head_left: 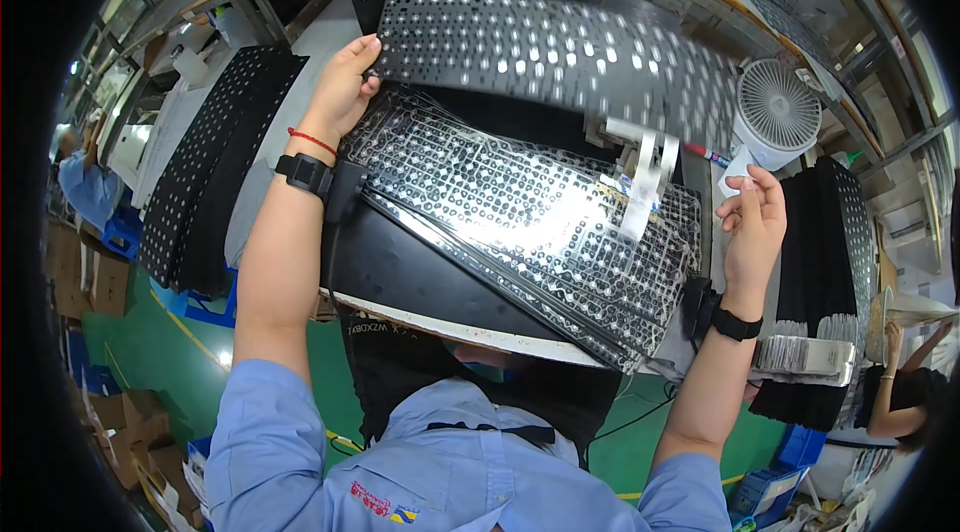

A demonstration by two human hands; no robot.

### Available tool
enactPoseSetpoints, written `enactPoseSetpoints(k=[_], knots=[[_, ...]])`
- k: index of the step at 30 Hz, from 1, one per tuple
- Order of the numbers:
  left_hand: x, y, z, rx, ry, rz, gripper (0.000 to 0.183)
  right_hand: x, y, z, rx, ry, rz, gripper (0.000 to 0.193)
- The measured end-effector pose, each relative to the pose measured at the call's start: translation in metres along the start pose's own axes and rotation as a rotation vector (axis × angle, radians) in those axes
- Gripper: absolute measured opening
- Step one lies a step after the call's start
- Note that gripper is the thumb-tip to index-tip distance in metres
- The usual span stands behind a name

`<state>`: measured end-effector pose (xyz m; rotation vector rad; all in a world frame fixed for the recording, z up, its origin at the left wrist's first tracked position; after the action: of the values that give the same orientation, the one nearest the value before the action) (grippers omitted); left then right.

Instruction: Inspecting and assembling internal metallic keyboard plates and component layers on a factory floor.

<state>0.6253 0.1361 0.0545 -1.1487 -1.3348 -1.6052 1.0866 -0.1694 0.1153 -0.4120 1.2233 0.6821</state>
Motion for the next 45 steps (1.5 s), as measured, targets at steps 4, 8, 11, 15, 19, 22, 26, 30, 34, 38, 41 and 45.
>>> enactPoseSetpoints(k=[4,8,11,15,19,22,26,30,34,38,41,45], knots=[[0.014,0.009,-0.01,0.199,0.061,-0.12,0.038,0.009,-0.003,0.002,-0.031,0.048,-0.066,0.015],[0.019,0.01,-0.013,0.159,0.069,-0.091,0.039,0.026,0.012,-0.008,-0.21,0.181,-0.333,0.014],[0.013,0.012,-0.011,0.107,0.039,-0.011,0.038,0.045,0.02,-0.02,-0.47,0.23,-0.507,0.02],[0.011,0.012,-0.012,0.095,0.025,0.082,0.035,0.045,0.035,-0.042,-0.725,0.215,-0.588,0.034],[0.007,0.015,-0.013,0.069,0.004,0.104,0.031,0.047,0.037,-0.048,-0.754,0.285,-0.522,0.029],[0.006,0.018,-0.014,0.031,-0.003,0.116,0.031,0.045,0.033,-0.04,-0.643,0.294,-0.487,0.022],[0.002,0.017,-0.014,0.035,-0.023,0.176,0.033,0.034,0.03,-0.028,-0.492,0.202,-0.387,0.011],[-0.001,0.019,-0.014,0.044,-0.033,0.245,0.034,0.027,0.027,-0.022,-0.399,0.144,-0.302,0.004],[-0.004,0.027,-0.017,0.01,-0.051,0.312,0.035,0.022,0.023,-0.015,-0.322,0.071,-0.227,0.005],[-0.007,0.028,-0.017,-0.035,-0.053,0.318,0.037,0.016,0.023,-0.014,-0.323,0.039,-0.18,0.007],[-0.005,0.037,-0.021,-0.104,-0.057,0.244,0.039,0.013,0.026,-0.015,-0.298,0.028,-0.16,0.007],[-0.006,0.037,-0.022,-0.059,-0.123,0.222,0.033,0.021,0.015,-0.007,-0.258,0.043,-0.189,0.007]])
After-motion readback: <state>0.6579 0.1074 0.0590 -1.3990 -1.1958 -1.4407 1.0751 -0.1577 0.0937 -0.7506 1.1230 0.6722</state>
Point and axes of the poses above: each hand's wrist, its own z-axis towards the middle knuckle, its own y-axis out of the palm, x = y × z, the point moved 9 cm from there along z, towards the middle knuckle, and after that the axes turned 11 degrees about x, right-handed, at the moved point
